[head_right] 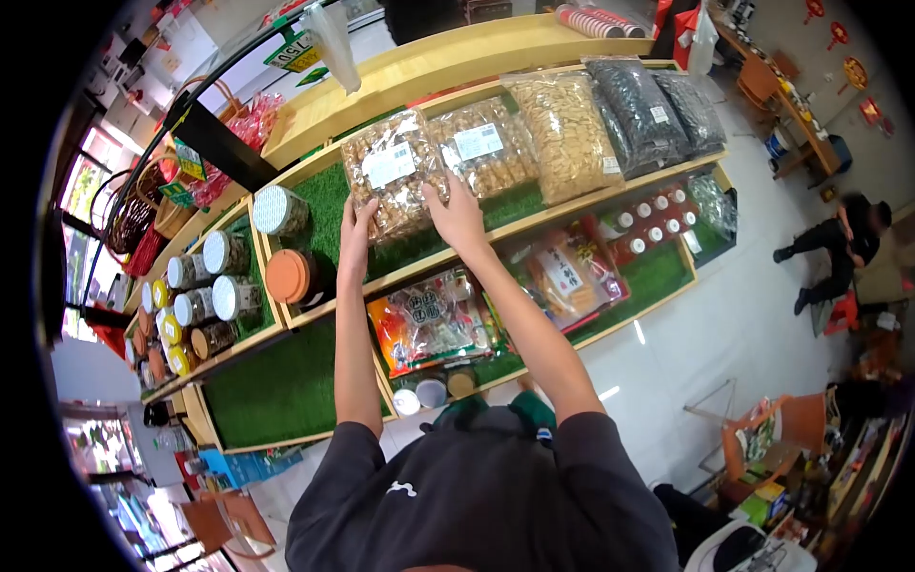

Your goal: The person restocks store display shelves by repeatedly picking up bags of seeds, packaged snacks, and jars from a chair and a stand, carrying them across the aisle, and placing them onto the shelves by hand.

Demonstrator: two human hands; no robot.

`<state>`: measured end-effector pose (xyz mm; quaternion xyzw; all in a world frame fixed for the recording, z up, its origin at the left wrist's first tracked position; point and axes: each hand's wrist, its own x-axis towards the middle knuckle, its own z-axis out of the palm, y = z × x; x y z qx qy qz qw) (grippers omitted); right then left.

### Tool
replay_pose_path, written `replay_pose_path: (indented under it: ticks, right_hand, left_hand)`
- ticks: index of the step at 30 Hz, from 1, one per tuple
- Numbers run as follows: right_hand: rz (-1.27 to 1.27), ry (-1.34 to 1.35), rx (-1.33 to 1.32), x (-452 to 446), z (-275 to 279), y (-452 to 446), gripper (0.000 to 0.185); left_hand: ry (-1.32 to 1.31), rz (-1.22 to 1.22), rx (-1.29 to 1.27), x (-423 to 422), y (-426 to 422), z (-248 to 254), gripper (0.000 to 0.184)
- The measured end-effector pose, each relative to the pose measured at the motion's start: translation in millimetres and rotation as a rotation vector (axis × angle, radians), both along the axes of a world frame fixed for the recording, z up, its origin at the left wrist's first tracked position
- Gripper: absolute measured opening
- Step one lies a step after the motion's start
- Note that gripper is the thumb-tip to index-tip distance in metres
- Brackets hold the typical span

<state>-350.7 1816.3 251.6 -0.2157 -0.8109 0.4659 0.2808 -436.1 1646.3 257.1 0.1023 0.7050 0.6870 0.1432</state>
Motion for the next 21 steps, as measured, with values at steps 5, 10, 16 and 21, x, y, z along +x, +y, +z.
replay_pose_path:
  ticks: [5, 10, 16, 21]
  right_hand:
    - [0.119, -0.110, 0.013, 15, 3, 7, 0.063]
    - [0.211, 0.036, 0.065, 64, 11, 24, 0.056]
    - [0.260, 0.203, 0.100, 120, -32, 28, 0.045]
    - [0.394, 0.243, -0.150, 149, -42, -14, 0.031]
  left_hand:
    - [-0.028, 0.106, 0.049, -2, 0, -11, 0.077]
    - [0.295, 0.428, -0.126, 29, 4, 12, 0.076]
    - [0.656, 0.532, -0.314, 121, 29, 15, 0.059]
    - [0.701, 0.333, -0.385, 215, 24, -22, 0.050]
